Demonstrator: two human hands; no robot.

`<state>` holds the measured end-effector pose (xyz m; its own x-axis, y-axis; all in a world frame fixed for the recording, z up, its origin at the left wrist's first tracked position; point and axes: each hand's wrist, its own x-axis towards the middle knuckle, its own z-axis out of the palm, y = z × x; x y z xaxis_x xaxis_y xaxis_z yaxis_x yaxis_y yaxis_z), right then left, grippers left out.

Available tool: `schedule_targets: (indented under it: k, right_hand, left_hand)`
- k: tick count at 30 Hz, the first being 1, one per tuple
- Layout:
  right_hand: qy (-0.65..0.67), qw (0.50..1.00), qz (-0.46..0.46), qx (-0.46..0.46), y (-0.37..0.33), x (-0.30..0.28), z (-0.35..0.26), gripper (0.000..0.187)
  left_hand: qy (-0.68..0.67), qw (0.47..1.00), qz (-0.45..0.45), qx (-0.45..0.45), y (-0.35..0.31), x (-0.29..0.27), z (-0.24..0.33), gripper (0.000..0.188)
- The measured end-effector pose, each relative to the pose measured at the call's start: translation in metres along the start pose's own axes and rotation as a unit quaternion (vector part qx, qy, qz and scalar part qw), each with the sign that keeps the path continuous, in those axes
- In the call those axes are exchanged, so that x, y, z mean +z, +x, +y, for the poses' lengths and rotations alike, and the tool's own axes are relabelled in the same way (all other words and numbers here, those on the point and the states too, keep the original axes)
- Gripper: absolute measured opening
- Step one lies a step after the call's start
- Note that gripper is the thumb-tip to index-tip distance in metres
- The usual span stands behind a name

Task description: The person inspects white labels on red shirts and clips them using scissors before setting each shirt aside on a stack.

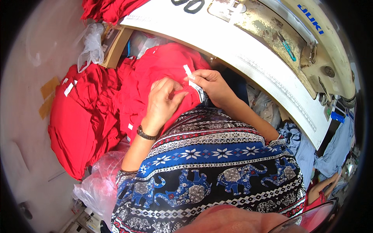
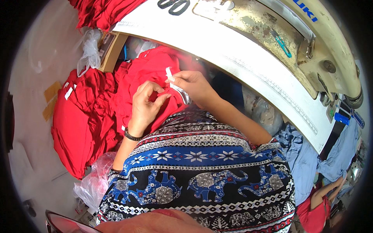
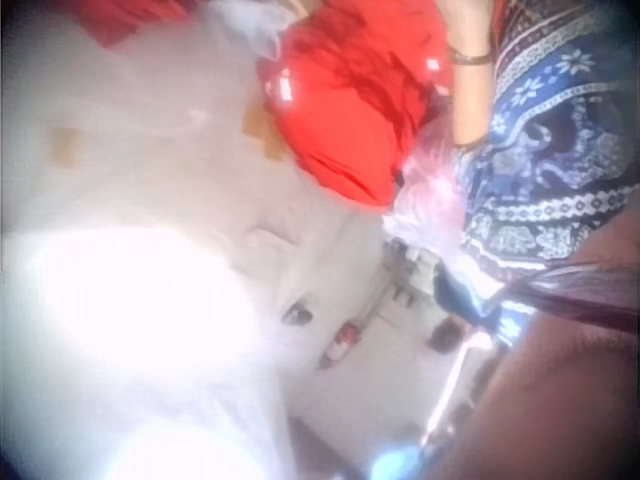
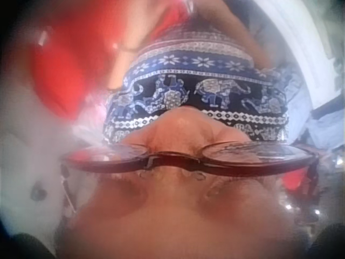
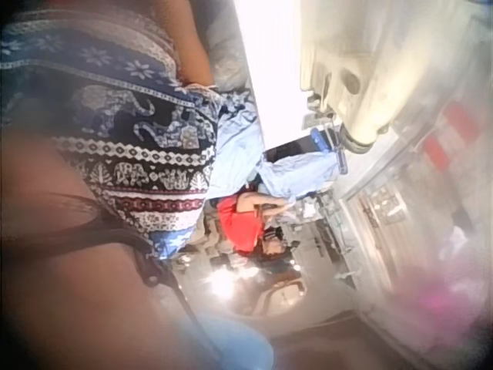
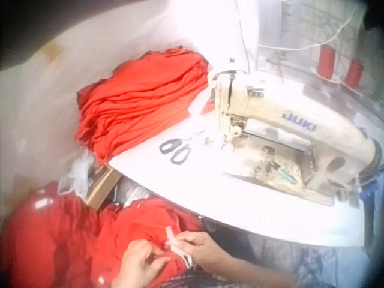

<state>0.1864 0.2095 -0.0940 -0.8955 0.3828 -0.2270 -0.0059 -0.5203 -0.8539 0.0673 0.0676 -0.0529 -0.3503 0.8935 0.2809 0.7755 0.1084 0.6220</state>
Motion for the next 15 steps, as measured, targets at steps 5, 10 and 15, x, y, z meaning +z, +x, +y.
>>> schedule_targets:
  k: [5,10,15]
  right_hand:
    - [0.007,0.999,-0.031,0.027,-0.001,0.003,0.004,0.021]
    - [-0.032,0.999,-0.026,-0.011,-0.004,0.004,0.004,0.019]
    - [-0.104,0.994,0.002,-0.046,-0.004,-0.002,0.008,0.022]
  left_hand:
    - [0.08,0.988,0.083,0.099,-0.02,0.01,-0.008,0.023]
    - [0.069,0.99,0.076,0.093,-0.022,0.011,-0.006,0.021]
    - [-0.066,0.997,0.04,0.003,0.024,-0.01,-0.015,0.017]
